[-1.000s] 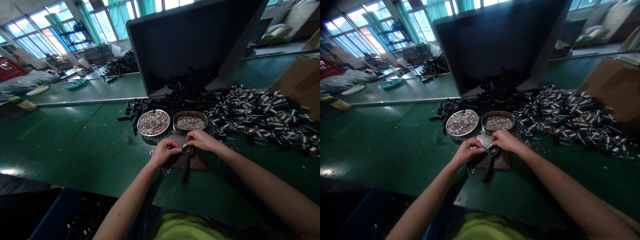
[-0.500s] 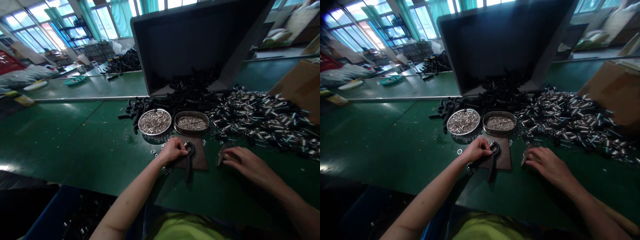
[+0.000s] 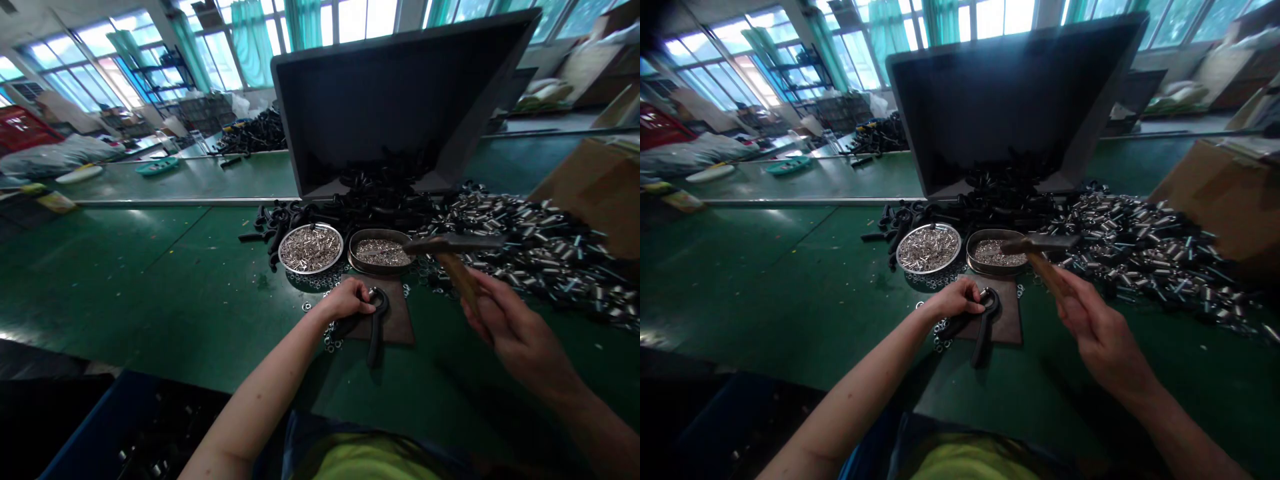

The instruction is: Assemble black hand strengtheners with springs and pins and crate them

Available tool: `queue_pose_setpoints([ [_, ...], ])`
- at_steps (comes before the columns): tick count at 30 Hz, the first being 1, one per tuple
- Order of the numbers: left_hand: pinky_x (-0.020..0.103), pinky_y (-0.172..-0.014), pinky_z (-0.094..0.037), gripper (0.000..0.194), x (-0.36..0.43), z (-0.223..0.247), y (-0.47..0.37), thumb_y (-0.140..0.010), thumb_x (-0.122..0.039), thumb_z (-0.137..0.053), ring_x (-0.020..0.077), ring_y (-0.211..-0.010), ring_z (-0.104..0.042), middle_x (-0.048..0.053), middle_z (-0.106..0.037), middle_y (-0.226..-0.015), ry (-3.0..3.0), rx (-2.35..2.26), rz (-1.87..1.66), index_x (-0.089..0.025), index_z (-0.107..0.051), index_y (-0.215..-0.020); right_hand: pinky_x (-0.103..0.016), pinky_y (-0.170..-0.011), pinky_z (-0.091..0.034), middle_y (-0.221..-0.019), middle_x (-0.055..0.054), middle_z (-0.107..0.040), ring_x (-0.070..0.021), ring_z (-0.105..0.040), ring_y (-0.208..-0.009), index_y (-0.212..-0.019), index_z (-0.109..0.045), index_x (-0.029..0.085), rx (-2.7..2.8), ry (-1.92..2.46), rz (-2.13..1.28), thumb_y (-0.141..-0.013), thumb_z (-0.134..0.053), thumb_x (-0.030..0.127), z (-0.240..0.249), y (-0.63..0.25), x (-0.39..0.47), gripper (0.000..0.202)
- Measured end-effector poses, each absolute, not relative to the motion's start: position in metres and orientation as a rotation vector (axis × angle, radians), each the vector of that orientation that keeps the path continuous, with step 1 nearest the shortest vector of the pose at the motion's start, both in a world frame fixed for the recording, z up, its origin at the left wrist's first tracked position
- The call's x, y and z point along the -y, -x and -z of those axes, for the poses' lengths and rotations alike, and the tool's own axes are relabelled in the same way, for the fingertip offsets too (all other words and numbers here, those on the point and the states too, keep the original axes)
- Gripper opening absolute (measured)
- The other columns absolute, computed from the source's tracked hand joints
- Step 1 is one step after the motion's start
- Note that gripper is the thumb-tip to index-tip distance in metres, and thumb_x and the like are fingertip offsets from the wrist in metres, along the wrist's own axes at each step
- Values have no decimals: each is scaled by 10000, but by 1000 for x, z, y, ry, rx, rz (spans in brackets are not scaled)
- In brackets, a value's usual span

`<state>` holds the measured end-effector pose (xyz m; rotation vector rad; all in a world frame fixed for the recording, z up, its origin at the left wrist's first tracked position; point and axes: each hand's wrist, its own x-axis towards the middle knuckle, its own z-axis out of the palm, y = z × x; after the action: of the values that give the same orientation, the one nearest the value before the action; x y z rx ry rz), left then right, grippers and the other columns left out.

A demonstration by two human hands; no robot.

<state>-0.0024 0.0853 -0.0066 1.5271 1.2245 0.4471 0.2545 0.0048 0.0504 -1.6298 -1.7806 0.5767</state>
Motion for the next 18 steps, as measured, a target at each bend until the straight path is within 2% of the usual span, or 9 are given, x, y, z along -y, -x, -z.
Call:
queue_pose_setpoints([
  [2, 215, -525, -315, 240, -86, 7, 2, -561, -233, -726, 82, -545, -439, -70, -511, -598, -1531, -1232, -448, -168, -520, -666, -342, -762, -543, -1136, -99, -644, -230, -659, -891, -1383, -378, 233, 1844, 1547, -513, -931, -297, 405, -48, -238, -14, 491],
  [7, 213, -505, -298, 236, -85, 3, 2, -552, -222, -731, 79, -518, -418, -76, -493, -567, -1536, -1256, -437, -164, -534, -668, -398, -881, -511, -1206, -77, -634, -259, -620, -1053, -1264, -522, 231, 2223, 1555, -595, -909, -340, 351, -36, -230, -33, 416],
  [12, 217, -513, -302, 228, -85, 2, 3, -563, -239, -738, 84, -518, -413, -74, -493, -561, -1573, -1263, -422, -165, -545, -662, -352, -862, -520, -1259, -78, -597, -233, -629, -1043, -1388, -369, 240, 2036, 1550, -435, -939, -286, 330, -41, -230, -23, 466],
  [16, 233, -581, -365, 228, -85, 2, 3, -567, -225, -749, 111, -583, -477, -52, -533, -620, -1642, -1292, -426, -163, -569, -693, -416, -872, -511, -1230, -101, -616, -268, -630, -1037, -1341, -440, 211, 2282, 1603, -592, -923, -301, 341, -15, -229, -26, 459],
  [18, 259, -665, -401, 231, -78, 0, 4, -587, -221, -747, 143, -704, -520, -22, -569, -741, -1687, -1323, -467, -168, -580, -738, -415, -904, -493, -1249, -87, -605, -260, -607, -1080, -1340, -444, 217, 2295, 1627, -658, -930, -290, 364, -8, -229, -30, 462],
])
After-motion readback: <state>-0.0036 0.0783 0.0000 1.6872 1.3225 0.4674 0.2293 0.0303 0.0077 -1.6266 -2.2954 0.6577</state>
